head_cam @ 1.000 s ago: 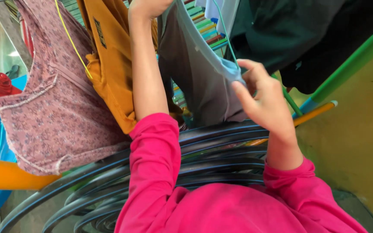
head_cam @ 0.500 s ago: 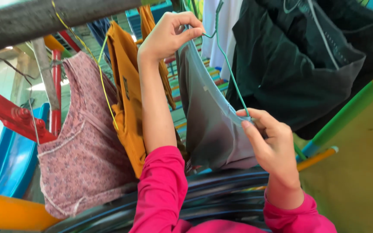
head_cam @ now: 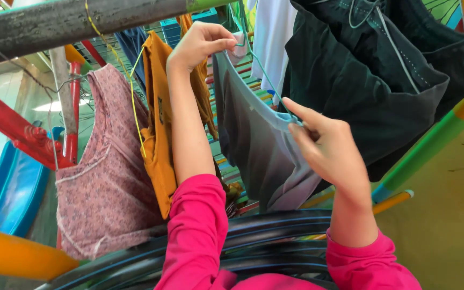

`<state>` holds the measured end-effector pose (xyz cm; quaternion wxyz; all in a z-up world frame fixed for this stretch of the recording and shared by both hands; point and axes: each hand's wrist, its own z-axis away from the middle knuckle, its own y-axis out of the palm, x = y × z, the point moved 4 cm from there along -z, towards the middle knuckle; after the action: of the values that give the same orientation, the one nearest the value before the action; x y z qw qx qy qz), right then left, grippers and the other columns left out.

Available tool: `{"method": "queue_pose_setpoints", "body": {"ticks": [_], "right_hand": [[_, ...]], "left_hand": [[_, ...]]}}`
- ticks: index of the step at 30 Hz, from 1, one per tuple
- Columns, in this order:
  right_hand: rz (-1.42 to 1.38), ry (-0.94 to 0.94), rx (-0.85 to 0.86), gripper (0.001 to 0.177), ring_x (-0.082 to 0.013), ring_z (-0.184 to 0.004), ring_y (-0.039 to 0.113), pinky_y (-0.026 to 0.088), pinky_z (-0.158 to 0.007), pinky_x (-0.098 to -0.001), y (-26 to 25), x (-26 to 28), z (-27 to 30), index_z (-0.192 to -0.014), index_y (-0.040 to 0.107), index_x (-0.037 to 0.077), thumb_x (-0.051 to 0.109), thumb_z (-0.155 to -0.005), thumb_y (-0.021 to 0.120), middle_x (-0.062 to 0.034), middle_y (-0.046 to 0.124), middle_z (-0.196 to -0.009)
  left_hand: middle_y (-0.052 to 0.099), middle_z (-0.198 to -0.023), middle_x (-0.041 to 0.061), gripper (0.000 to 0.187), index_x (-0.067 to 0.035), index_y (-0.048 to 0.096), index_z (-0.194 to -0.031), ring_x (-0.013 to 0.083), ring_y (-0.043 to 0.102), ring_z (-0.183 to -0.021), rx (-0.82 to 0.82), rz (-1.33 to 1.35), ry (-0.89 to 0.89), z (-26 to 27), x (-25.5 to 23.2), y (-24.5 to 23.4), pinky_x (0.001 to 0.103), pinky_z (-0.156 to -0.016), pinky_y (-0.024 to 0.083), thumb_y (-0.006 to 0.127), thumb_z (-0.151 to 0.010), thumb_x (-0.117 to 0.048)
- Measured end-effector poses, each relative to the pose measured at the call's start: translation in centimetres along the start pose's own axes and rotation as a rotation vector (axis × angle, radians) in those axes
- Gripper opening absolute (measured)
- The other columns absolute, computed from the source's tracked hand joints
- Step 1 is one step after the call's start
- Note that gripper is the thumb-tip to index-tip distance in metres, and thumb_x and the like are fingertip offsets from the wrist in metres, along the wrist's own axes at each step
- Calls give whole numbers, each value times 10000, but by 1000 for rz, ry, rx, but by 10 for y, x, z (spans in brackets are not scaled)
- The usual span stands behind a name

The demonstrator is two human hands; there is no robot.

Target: Taking clothes from a bucket and hanging them on a drying rack using hangers.

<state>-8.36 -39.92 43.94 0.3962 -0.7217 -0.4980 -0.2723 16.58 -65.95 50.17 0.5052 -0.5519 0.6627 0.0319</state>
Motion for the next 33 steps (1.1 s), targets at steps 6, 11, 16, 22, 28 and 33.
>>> {"method": "queue_pose_setpoints", "body": {"ticks": [6,11,16,22,28,33], "right_hand": [[283,-237,-104,551,-243,-815,568,493,-733,-334,10,17,25,-1451,597,54,158,-937,769,-153,602,-966],[491,-372,-86,805,-466,-1312,525,458,-1084,-478,23,14,48,-1571,445,70,342,-917,829,-296,504,-1436],[624,-343,-24,833,-559,-1488,290,318,-1150,-633,27,4,79,-1606,415,145,506,-939,757,-368,274,-1605],[636,-272,97,838,-527,-1558,121,211,-1179,-719,14,-15,153,-1642,382,168,582,-975,677,-347,103,-1673],[588,-272,267,845,-515,-1574,76,126,-1190,-745,-7,-22,291,-1654,356,162,592,-984,640,-323,44,-1693],[530,-319,412,857,-511,-1574,52,99,-1183,-745,-17,-24,398,-1645,347,154,583,-965,644,-319,41,-1690]], "left_hand": [[753,-1064,53,259,12,747,-1145,104,676,-1004,-240,-47,224,11,10,6,267,-925,536,727,-1051,-228],[766,-1151,152,369,2,664,-1267,311,712,-1110,-745,-429,156,21,57,7,385,-951,565,628,-1057,-300],[273,-1601,293,762,-31,301,-1565,528,189,-1470,-837,-880,-363,67,64,53,670,-1133,254,684,-963,-298],[91,-1671,252,1034,-18,126,-1601,487,31,-1560,-564,-1085,-490,162,-49,204,796,-1149,109,772,-879,-377],[33,-1687,253,1161,-24,82,-1622,491,19,-1571,-638,-1115,-358,319,-170,380,806,-1180,54,821,-808,-396],[47,-1683,271,1178,3,104,-1620,494,26,-1570,-608,-1082,-504,432,-230,491,800,-1169,65,823,-802,-443]]}}
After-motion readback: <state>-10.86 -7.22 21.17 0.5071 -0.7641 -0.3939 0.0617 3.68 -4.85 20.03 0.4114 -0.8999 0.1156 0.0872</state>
